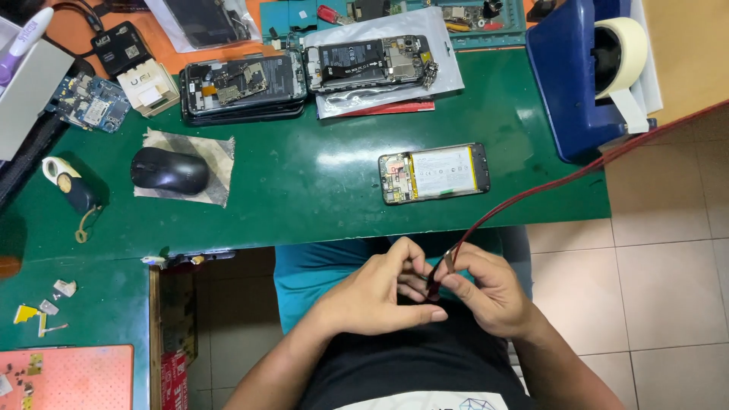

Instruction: The person repairs a disassembled smartphone on a workbench. They connect a small circuit board to the phone's internal components, then use a metal spudger to pry open the device and remove the motherboard. They also use red and black wires to test the battery.

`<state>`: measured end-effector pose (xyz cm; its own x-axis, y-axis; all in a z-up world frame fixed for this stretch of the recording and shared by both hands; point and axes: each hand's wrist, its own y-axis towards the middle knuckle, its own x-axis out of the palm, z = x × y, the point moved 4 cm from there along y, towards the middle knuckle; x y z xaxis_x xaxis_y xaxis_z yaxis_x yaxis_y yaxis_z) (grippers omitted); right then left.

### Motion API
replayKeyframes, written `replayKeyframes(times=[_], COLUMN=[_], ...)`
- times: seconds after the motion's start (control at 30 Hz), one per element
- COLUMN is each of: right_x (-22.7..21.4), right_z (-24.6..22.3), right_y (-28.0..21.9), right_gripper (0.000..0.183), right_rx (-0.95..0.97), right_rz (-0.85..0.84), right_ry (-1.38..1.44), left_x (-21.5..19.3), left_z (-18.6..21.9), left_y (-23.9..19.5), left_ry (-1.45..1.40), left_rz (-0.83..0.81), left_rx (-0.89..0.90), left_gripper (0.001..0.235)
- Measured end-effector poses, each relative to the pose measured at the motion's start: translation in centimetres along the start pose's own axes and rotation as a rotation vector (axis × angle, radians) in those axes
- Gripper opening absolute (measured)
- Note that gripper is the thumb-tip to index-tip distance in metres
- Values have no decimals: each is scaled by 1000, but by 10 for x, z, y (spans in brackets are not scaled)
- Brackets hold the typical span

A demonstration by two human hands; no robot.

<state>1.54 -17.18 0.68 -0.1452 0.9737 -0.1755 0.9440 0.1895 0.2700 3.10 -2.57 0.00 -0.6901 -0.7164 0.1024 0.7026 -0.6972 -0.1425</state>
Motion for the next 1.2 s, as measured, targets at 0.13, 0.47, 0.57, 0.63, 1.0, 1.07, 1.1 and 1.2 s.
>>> replayKeyframes(times=[0.13,0.47,0.57,0.63,1.0,1.07,1.1,1.2], right_x=[6,4,1,-5,-7,-3,-3,-2], right_z=[-3,-1,-4,8,15,8,9,12], right_y=[-2,-5,-2,-7,-14,-8,-8,-8], right_gripper=[19,7,10,26,14,8,8,8], right_rx=[-41,-159,-226,-200,-139,-123,-119,-122], right_rz=[-279,-130,-78,6,336,311,313,332], right_ry=[-43,-89,-101,-71,15,72,71,98], left_x=[-4,-4,-5,-14,-22,-22,-21,-20], left_z=[7,17,9,13,-4,4,2,4], left_y=[3,5,7,9,16,16,17,16], left_ry=[111,469,451,300,-290,-127,-130,-46], left_rz=[-156,-2,60,125,292,331,329,383], left_rx=[-60,-2,97,105,86,186,184,258], left_gripper=[51,18,12,12,30,27,27,22])
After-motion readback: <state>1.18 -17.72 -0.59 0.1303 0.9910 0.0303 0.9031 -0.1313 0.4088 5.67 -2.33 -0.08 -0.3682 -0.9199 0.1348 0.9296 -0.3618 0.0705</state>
